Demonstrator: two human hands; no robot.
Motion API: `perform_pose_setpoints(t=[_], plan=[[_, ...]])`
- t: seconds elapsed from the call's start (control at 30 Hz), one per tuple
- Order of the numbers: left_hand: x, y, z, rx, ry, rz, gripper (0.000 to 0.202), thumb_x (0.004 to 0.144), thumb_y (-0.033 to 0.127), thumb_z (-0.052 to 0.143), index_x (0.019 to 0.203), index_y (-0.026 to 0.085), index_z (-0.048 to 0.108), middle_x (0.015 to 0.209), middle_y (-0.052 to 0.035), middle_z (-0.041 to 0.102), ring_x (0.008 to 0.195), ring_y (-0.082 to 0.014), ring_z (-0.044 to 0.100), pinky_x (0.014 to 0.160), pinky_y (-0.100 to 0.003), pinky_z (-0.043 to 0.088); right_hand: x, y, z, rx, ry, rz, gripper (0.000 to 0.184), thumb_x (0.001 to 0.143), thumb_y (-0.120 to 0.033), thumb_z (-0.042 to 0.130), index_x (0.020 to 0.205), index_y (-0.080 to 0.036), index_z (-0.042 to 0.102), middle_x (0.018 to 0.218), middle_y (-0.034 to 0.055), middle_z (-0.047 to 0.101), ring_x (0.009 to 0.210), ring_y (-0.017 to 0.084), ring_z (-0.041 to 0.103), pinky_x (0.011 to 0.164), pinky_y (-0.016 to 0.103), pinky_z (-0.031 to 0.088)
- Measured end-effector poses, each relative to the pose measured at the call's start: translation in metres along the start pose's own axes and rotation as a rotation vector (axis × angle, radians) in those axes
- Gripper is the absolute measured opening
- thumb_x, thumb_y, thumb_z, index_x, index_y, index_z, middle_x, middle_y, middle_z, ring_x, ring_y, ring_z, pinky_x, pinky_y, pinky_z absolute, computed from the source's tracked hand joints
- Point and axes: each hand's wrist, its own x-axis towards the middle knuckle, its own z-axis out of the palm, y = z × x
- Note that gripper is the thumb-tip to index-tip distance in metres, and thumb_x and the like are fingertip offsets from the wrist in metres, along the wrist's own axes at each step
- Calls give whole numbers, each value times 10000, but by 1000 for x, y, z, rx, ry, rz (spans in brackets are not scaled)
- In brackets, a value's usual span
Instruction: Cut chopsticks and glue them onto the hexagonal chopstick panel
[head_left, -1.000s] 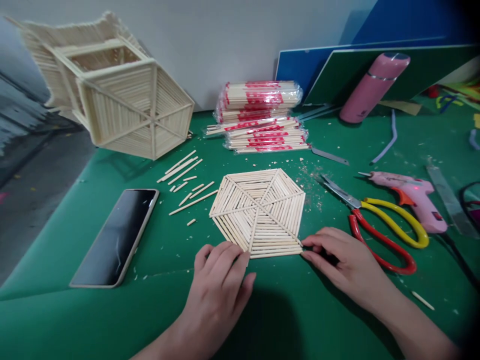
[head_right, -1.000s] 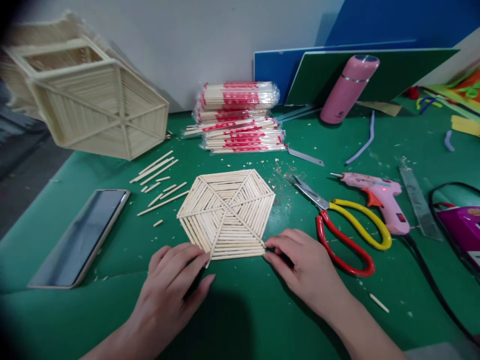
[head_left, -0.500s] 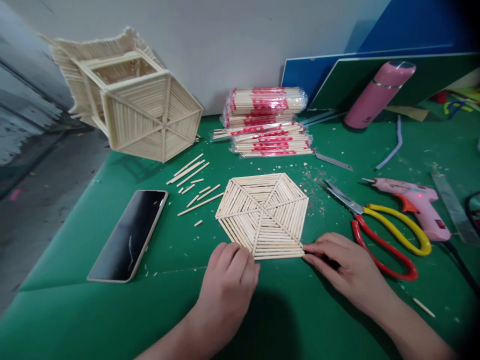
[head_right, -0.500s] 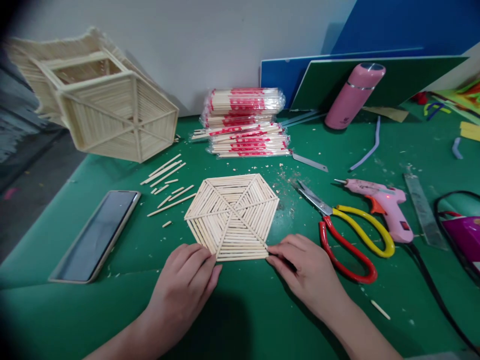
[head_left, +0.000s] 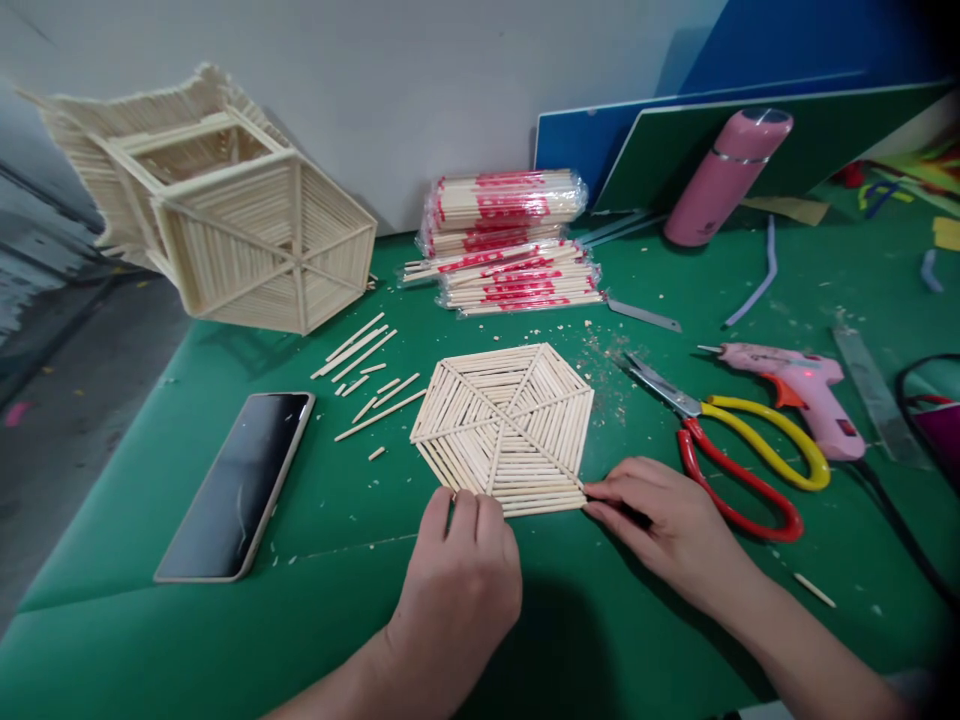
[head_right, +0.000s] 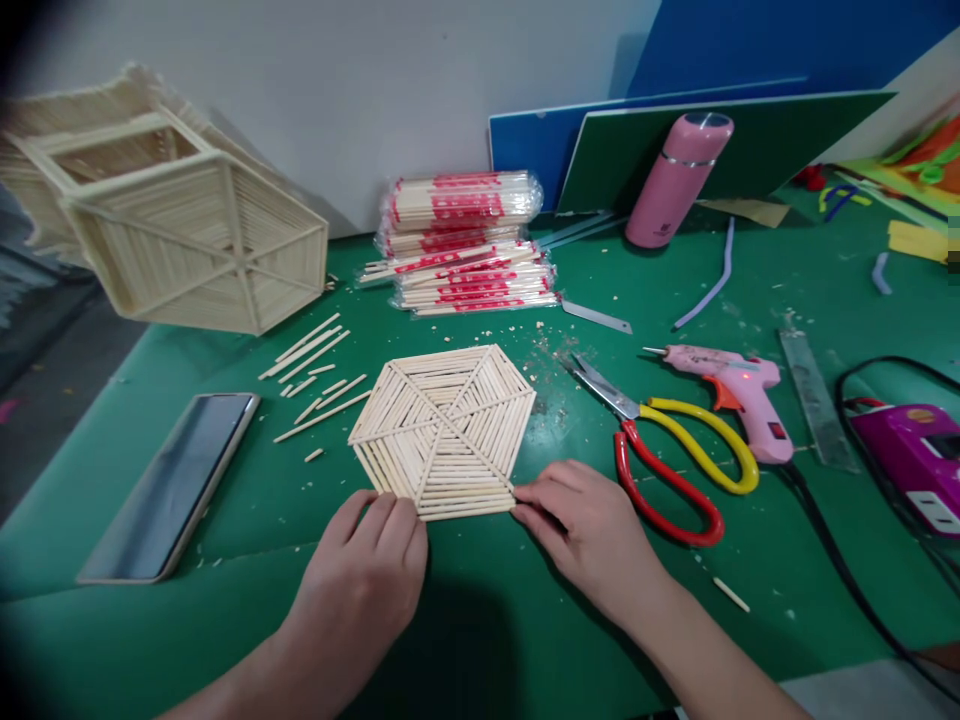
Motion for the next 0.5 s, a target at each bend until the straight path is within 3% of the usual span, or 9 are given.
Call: perform_pose_setpoints(t=[0.27,0.5], plan=[[1,-2,0,21,-36,18,231,681,40,424,653,109,642,644,-94,577,642,-222,541,696,-391,486,1,-1,-1,11,7,-6,155,828,-231,510,885,-182,646,720,38,592,657,134,537,600,254,415],[1,-3,-1,18,4,18,215,663,27,446,636,104,644,630,-92,585,623,-215,545,700,-379,492,1,-1,-1,13,11,-9,155,827,-234,517,883,-175,650,719,42,598,658,135,536,595,255,414]])
